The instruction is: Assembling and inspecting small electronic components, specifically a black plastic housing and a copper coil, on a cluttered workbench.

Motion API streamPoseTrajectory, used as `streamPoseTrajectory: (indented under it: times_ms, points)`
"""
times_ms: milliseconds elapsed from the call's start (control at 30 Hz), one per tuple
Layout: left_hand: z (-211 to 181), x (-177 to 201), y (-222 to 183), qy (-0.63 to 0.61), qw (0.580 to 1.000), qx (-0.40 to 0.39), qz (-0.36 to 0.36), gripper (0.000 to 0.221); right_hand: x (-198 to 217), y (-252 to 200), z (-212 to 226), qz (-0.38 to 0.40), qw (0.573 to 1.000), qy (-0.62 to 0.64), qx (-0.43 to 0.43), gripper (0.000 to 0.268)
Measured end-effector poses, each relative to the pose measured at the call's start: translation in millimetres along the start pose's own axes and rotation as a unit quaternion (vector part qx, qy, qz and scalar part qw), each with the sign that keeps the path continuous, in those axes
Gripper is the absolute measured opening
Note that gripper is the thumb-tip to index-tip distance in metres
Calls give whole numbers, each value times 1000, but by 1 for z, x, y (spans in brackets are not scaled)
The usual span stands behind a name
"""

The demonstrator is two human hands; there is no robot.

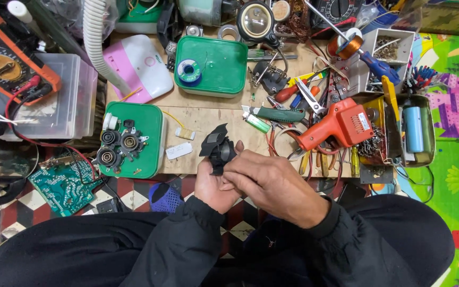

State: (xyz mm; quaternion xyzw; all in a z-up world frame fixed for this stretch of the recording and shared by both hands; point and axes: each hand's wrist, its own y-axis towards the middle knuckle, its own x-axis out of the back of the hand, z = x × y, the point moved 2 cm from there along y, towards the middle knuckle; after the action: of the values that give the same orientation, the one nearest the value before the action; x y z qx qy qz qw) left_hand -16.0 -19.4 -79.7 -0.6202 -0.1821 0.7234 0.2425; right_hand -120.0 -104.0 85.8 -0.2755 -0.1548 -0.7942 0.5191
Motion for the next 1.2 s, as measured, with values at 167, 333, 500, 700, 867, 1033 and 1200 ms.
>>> streamPoseTrajectory:
  times_ms: [167, 333, 500, 700, 867, 1033, 1200]
  points:
    - [0, 13, 10, 15, 1000, -13, -21, 56, -13, -4, -5, -54, 997, -19, 42, 12]
    - [-1, 29, 23, 31, 998, -30, -45, 57, -17, -3, -5, -71, 996, -37, 50, 14]
    - [-1, 17, 14, 46, 992, -72, -96, 62, -17, -2, -3, -83, 993, -59, 56, 12]
    - [-12, 19, 24, 117, 969, -146, -163, 63, -15, -2, -2, -80, 995, -53, 40, 11]
    - [-7, -23, -10, 259, 916, -213, -221, 73, -5, 0, -1, -70, 995, -69, 30, 14]
    - [-7, -17, -7, 465, 829, -214, -226, 61, 5, 0, -10, -93, 985, -142, 41, 17]
    - [-1, -22, -14, 560, 780, -203, -194, 63, 15, 3, -17, -139, 974, -171, 54, 11]
